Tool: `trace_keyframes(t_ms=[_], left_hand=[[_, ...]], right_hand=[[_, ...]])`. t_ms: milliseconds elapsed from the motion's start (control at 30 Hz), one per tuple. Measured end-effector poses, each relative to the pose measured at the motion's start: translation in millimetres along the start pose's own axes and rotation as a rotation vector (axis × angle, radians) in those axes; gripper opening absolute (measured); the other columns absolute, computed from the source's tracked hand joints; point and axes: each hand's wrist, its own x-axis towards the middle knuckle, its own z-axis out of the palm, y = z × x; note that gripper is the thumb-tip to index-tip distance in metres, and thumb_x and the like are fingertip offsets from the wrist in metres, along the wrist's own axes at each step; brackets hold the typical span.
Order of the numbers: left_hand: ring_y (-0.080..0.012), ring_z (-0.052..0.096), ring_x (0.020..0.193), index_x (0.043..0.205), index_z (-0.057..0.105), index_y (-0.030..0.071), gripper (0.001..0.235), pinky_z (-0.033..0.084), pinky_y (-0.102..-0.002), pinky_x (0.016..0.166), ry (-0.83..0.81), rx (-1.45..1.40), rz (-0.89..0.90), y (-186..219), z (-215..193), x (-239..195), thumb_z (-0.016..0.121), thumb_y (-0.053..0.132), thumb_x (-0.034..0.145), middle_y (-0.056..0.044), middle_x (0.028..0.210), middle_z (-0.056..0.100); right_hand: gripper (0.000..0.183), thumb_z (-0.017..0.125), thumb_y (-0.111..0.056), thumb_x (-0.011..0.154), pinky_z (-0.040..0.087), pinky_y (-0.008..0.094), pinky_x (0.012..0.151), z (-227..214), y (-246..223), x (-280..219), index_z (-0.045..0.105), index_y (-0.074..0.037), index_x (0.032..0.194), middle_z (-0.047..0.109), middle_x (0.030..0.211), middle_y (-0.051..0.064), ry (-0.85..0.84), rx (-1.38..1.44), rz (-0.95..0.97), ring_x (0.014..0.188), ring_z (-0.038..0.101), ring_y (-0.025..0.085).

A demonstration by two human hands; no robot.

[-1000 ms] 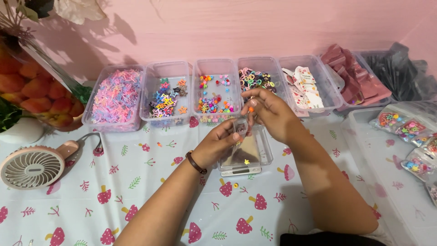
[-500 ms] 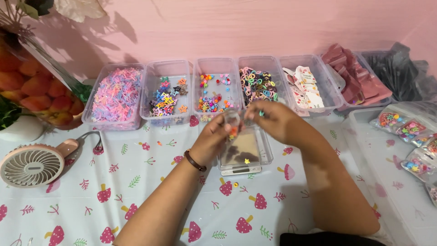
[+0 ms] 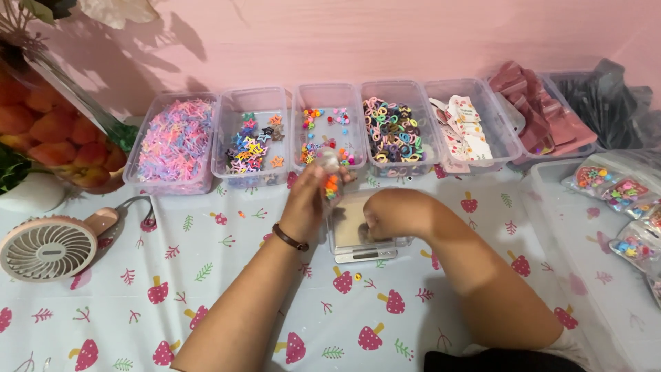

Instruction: The person places small plastic trinkets into small clear bags, weighs them on a digital scale, and seals the bags.

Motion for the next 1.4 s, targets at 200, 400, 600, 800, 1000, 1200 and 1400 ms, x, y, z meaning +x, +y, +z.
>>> trace_keyframes(t_ms=[200,400,600,800,1000,1200,1400], left_hand=[[-0.0171,0.070,0.088,0.127,0.060,0.002,0.063,0.062,-0.033,0.082,0.232,-0.109,0.020,18.1,-10.1,7.2,0.051,0.056,0.096,-0.008,0.099,0.070],[-0.0193,0.071,0.083,0.129,0.063,0.005,0.064,0.063,-0.033,0.077,0.302,-0.108,0.044,15.0,-7.5,7.3,0.052,0.057,0.094,-0.009,0.099,0.072],[-0.0191,0.071,0.082,0.129,0.064,0.007,0.061,0.061,-0.033,0.077,0.301,-0.165,0.064,9.3,-19.2,12.7,0.050,0.056,0.096,-0.010,0.099,0.073],[-0.0177,0.072,0.083,0.131,0.062,0.005,0.063,0.063,-0.031,0.076,0.263,-0.180,0.084,26.4,-7.1,9.7,0.051,0.055,0.095,-0.009,0.099,0.073],[-0.0198,0.073,0.080,0.132,0.062,0.002,0.065,0.064,-0.033,0.077,0.258,-0.255,0.086,26.6,-3.6,11.7,0.051,0.054,0.096,-0.011,0.099,0.074],[-0.0200,0.072,0.081,0.134,0.059,0.001,0.069,0.062,-0.033,0.077,0.219,-0.248,0.105,29.8,-4.3,11.3,0.050,0.058,0.095,-0.012,0.099,0.073],[-0.0178,0.071,0.080,0.135,0.057,0.002,0.069,0.062,-0.032,0.076,0.203,-0.255,0.075,29.4,-0.8,9.2,0.048,0.058,0.096,-0.009,0.097,0.072]], right_hand=[[0.016,0.065,-0.015,0.086,0.053,0.046,0.085,-26.8,29.2,1.9,0.075,-0.004,0.093,0.077,0.092,0.018,0.225,0.483,-0.167,0.092,0.072,0.036],[0.011,0.066,-0.012,0.091,0.041,0.023,0.042,-47.8,15.8,35.5,0.072,-0.003,0.093,0.054,0.060,0.002,0.521,0.964,-0.029,0.047,0.050,0.011],[0.033,0.056,-0.010,0.090,0.063,0.029,0.071,-30.8,49.8,134.3,0.064,-0.007,0.122,0.070,0.105,0.007,0.528,1.293,0.160,0.091,0.068,0.014],[0.043,0.057,-0.004,0.088,0.057,0.040,0.083,-39.5,36.4,100.2,0.068,-0.011,0.129,0.064,0.129,0.005,0.592,1.254,0.137,0.112,0.059,0.016],[0.045,0.049,0.003,0.082,0.050,0.016,0.073,-42.3,7.4,46.4,0.069,0.000,0.123,0.055,0.109,0.006,0.700,1.207,-0.032,0.104,0.060,0.012],[0.042,0.051,0.001,0.078,0.044,0.012,0.049,-24.3,11.0,45.7,0.071,-0.003,0.115,0.069,0.099,0.009,0.725,1.147,-0.062,0.067,0.054,0.004],[0.034,0.051,0.006,0.081,0.057,0.026,0.061,-13.4,24.0,23.5,0.072,0.001,0.107,0.074,0.093,0.016,0.532,0.820,-0.109,0.078,0.071,0.019]])
